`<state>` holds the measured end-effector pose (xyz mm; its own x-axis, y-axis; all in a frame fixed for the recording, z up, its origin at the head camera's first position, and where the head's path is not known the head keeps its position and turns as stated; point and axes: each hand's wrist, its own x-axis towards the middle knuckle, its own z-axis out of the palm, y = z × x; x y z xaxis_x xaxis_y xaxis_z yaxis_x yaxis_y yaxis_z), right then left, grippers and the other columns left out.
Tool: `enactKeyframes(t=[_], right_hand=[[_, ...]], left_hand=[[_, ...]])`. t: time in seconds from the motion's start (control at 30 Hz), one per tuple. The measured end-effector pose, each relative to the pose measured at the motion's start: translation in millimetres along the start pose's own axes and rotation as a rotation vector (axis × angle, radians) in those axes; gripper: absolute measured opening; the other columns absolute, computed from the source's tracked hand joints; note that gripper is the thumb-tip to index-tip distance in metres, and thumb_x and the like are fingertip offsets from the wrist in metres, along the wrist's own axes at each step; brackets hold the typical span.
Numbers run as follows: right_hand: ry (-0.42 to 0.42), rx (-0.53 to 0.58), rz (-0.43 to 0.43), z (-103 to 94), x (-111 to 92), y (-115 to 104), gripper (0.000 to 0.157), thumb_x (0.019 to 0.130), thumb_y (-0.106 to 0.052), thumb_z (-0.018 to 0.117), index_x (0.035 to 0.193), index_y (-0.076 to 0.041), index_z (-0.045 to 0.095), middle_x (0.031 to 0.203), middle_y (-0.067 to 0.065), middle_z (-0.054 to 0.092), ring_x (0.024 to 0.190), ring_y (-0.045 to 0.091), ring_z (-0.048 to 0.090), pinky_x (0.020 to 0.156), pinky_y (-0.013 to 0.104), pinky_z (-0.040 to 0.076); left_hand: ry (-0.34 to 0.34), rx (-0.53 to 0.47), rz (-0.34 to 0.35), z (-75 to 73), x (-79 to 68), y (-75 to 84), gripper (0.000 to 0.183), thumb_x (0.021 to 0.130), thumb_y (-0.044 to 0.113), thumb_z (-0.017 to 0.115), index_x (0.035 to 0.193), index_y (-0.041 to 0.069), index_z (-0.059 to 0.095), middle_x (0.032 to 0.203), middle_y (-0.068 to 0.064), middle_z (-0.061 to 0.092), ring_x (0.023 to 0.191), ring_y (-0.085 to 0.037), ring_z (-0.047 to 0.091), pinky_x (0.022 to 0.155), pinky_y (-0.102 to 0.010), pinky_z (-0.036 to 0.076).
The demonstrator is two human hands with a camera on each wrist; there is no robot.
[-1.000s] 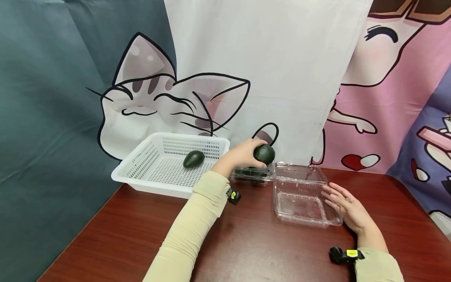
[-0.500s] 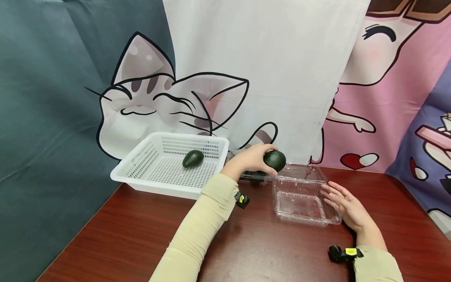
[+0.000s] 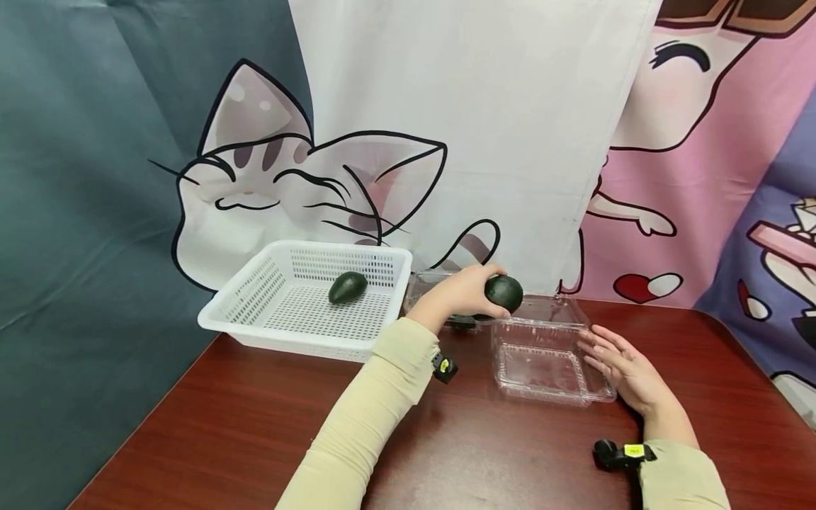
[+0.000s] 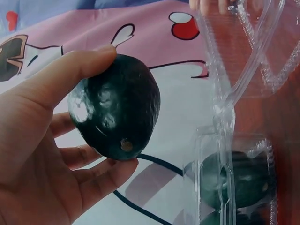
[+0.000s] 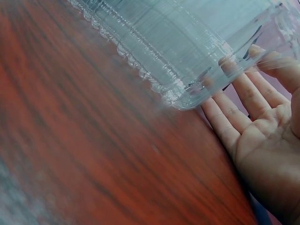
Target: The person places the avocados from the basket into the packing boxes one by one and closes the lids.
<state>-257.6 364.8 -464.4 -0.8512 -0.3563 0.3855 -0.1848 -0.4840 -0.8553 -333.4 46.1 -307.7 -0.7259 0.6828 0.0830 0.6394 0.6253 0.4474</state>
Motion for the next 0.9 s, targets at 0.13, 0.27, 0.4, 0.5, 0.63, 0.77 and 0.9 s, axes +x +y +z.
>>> enactKeyframes(t=[0.13, 0.27, 0.4, 0.5, 0.63, 0.77, 0.9], right_hand=[[-0.007, 0.029, -0.002, -1.6, -1, 0, 0.046, 0.096, 0.012, 0.019, 0.141, 0.004, 0.022, 0.133, 0.01, 0.05, 0.121, 0.02, 0.048, 0.095, 0.029, 0.04], [-0.003, 0.023, -0.001, -1.6, -1, 0, 0.046, 0.096, 0.012, 0.02, 0.141, 0.004, 0.022, 0.133, 0.01, 0.05, 0.121, 0.02, 0.048, 0.095, 0.029, 0.04], [0.004, 0.007, 0.005, -0.8, 0, 0, 0.046, 0.096, 0.012, 0.02, 0.141, 0.004, 0.021, 0.133, 0.009, 0.05, 0.12, 0.02, 0.049, 0.095, 0.029, 0.041], [0.005, 0.009, 0.006, -0.5, 0, 0, 0.046, 0.096, 0.012, 0.019, 0.141, 0.004, 0.022, 0.133, 0.009, 0.051, 0.12, 0.019, 0.049, 0.095, 0.029, 0.041], [0.005, 0.025, 0.003, -0.7, 0, 0, 0.046, 0.096, 0.013, 0.019, 0.141, 0.003, 0.024, 0.133, 0.01, 0.051, 0.12, 0.02, 0.049, 0.095, 0.029, 0.041], [0.012, 0.024, 0.004, -1.0, 0, 1, 0.046, 0.096, 0.012, 0.02, 0.14, 0.003, 0.025, 0.132, 0.01, 0.051, 0.12, 0.02, 0.049, 0.095, 0.029, 0.041], [0.014, 0.012, 0.01, -1.0, 0, 0, 0.045, 0.096, 0.011, 0.021, 0.14, 0.002, 0.025, 0.132, 0.009, 0.051, 0.12, 0.019, 0.049, 0.095, 0.029, 0.041]], left_hand=[[0.014, 0.004, -0.021, 6.8, 2.6, 6.2, 0.069, 0.075, 0.039, 0.073, 0.133, 0.015, 0.044, 0.119, -0.001, 0.053, 0.1, -0.013, 0.051, 0.077, -0.025, 0.043], [0.032, 0.014, -0.055, 12.5, 4.1, 13.1, 0.069, 0.074, 0.041, 0.074, 0.132, 0.016, 0.045, 0.116, 0.0, 0.054, 0.097, -0.012, 0.052, 0.076, -0.026, 0.044], [0.051, 0.033, -0.078, 17.9, 6.0, 17.9, 0.065, 0.072, 0.045, 0.074, 0.125, 0.018, 0.048, 0.108, 0.001, 0.056, 0.093, -0.011, 0.053, 0.075, -0.025, 0.043], [0.052, 0.036, -0.092, 21.8, 7.6, 20.7, 0.062, 0.071, 0.046, 0.074, 0.121, 0.018, 0.049, 0.103, 0.002, 0.056, 0.089, -0.011, 0.054, 0.072, -0.024, 0.043], [0.039, 0.025, -0.104, 28.3, 10.1, 25.0, 0.06, 0.071, 0.048, 0.074, 0.116, 0.018, 0.049, 0.098, 0.003, 0.056, 0.084, -0.01, 0.054, 0.069, -0.024, 0.043], [0.013, 0.031, -0.117, 39.3, 12.9, 28.6, 0.061, 0.069, 0.051, 0.074, 0.112, 0.017, 0.047, 0.093, 0.003, 0.056, 0.078, -0.01, 0.054, 0.066, -0.023, 0.043], [-0.022, 0.038, -0.135, 51.3, 15.5, 31.6, 0.061, 0.068, 0.048, 0.075, 0.11, 0.014, 0.046, 0.088, 0.004, 0.055, 0.073, -0.009, 0.053, 0.062, -0.021, 0.042]])
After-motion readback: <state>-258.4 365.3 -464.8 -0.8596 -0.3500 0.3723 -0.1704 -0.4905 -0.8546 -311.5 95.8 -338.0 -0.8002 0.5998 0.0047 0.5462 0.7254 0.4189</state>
